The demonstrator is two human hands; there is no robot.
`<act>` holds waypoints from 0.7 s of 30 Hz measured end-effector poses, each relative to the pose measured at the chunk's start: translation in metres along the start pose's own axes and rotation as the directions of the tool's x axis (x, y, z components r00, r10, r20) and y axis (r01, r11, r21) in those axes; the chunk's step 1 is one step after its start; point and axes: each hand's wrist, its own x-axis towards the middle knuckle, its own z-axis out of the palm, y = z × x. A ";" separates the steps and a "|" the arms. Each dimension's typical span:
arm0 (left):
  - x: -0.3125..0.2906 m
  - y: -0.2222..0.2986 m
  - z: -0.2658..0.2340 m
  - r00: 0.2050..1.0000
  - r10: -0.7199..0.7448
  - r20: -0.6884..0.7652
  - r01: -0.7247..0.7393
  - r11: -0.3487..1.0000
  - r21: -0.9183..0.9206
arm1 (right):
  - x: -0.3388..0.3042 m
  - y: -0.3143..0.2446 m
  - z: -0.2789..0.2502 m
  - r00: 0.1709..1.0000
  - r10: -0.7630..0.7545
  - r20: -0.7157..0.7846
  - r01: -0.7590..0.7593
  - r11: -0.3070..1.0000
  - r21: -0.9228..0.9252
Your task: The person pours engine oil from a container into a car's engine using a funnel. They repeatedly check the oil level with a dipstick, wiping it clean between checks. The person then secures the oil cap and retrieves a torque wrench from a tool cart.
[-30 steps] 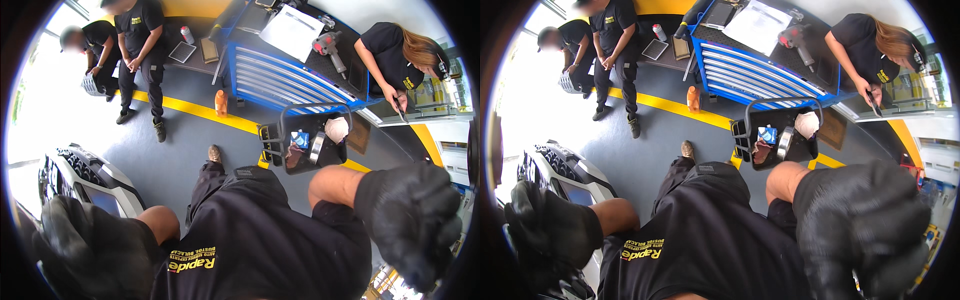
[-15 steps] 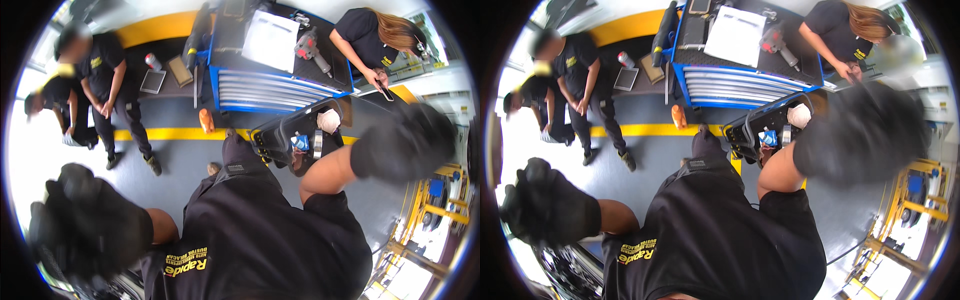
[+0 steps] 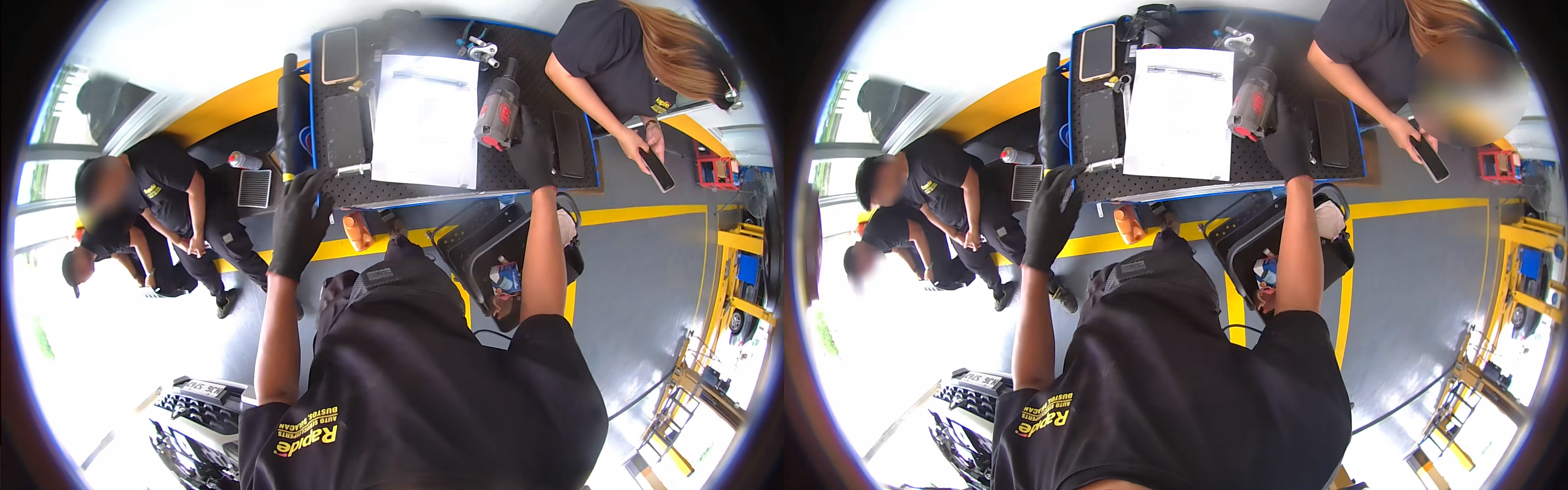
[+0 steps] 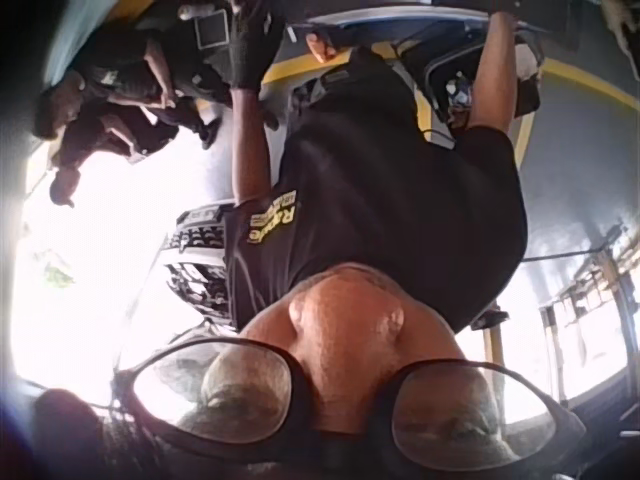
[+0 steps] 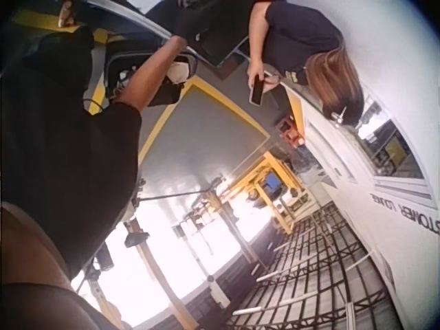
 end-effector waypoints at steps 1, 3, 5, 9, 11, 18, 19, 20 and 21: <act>0.012 -0.010 0.016 0.999 0.034 0.029 -0.036 0.998 0.051 | 0.003 -0.007 -0.004 1.000 0.002 0.003 -0.002 1.000 -0.007; 0.028 -0.018 0.037 0.991 0.090 0.094 -0.102 0.985 0.137 | 0.006 -0.021 -0.012 1.000 0.014 0.001 -0.014 1.000 -0.018; 0.041 -0.018 0.051 0.978 0.128 0.162 -0.160 0.965 0.207 | 0.011 -0.013 -0.016 0.999 -0.031 -0.032 0.030 0.999 -0.013; 0.050 -0.033 0.062 0.976 0.143 0.163 -0.185 0.940 0.285 | 0.018 -0.011 -0.013 1.000 0.002 -0.005 -0.003 0.995 -0.099; 0.055 -0.039 0.067 0.971 0.171 0.169 -0.214 0.935 0.285 | 0.016 0.002 -0.007 0.996 0.028 -0.089 -0.040 0.989 -0.140; 0.045 -0.053 0.072 0.973 0.180 0.147 -0.218 0.923 0.317 | 0.052 -0.114 -0.029 0.953 -0.251 -0.172 0.247 0.968 -0.045; 0.044 -0.055 0.075 0.970 0.212 0.116 -0.237 0.928 0.287 | 0.064 -0.124 -0.014 0.897 -0.376 -0.232 0.360 0.926 -0.111; 0.042 -0.060 0.078 0.966 0.244 0.084 -0.257 0.931 0.257 | 0.074 -0.128 0.012 0.928 -0.339 -0.155 0.353 0.933 0.066; 0.044 -0.063 0.080 0.959 0.279 0.048 -0.282 0.933 0.225 | 0.084 -0.122 0.047 0.898 -0.400 -0.182 0.422 0.901 0.100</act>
